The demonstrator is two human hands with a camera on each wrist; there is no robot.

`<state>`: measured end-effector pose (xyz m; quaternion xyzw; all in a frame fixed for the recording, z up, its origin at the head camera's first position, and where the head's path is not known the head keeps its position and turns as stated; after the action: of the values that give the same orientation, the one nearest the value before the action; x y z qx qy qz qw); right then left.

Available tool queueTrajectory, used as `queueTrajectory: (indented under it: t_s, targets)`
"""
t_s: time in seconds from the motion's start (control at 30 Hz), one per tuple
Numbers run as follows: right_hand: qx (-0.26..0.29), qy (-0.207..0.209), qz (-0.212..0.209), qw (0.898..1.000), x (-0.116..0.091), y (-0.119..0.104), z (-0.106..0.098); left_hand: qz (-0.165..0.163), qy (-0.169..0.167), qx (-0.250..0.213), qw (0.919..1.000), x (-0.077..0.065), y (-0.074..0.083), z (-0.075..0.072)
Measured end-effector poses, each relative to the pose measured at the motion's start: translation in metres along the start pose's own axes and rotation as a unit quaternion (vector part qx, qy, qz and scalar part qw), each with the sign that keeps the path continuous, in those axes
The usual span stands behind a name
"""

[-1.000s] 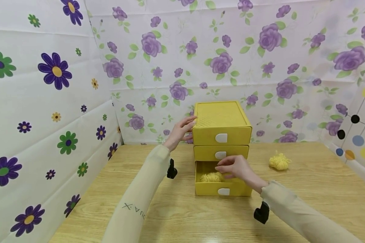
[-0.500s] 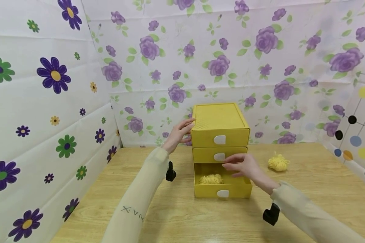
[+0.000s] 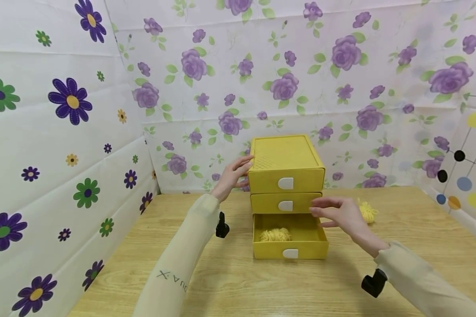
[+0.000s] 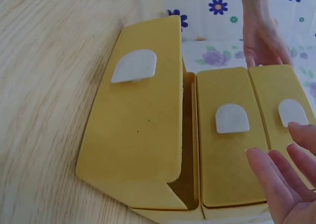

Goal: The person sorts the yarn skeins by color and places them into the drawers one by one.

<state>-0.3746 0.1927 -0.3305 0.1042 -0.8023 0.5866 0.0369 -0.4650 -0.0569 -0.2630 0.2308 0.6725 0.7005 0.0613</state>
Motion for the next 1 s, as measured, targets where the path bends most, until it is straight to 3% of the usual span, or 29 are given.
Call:
queueTrajectory:
  t_s: [0.3, 0.5, 0.7, 1.0]
  targets:
    - [-0.011, 0.022, -0.026, 0.999, -0.005, 0.000, -0.022, 0.011, 0.023, 0.017, 0.9995, 0.010, -0.015, -0.010]
    - [0.009, 0.035, -0.040, 0.999, -0.005, 0.002, -0.043, 0.014, 0.027, 0.016, 0.9994, 0.011, -0.016, -0.011]
    - [-0.025, 0.049, -0.049, 0.997, -0.003, 0.005, -0.063, 0.012, 0.025, 0.011, 0.9995, 0.011, -0.017, -0.011]
    - [-0.050, 0.074, -0.028, 0.996, 0.000, 0.022, -0.084, 0.012, 0.018, 0.008, 0.9997, 0.011, -0.018, -0.011]
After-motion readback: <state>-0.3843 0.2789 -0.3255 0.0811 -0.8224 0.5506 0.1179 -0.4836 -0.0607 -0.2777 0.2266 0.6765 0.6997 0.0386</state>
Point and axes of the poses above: each hand's wrist, its own x-axis towards the middle knuckle, its own z-axis out of the palm, y = z × x, the point moved 9 cm from there along x, towards the middle knuckle, and after that the axes turned 6 degrees about -x, right-handed, at the moved point
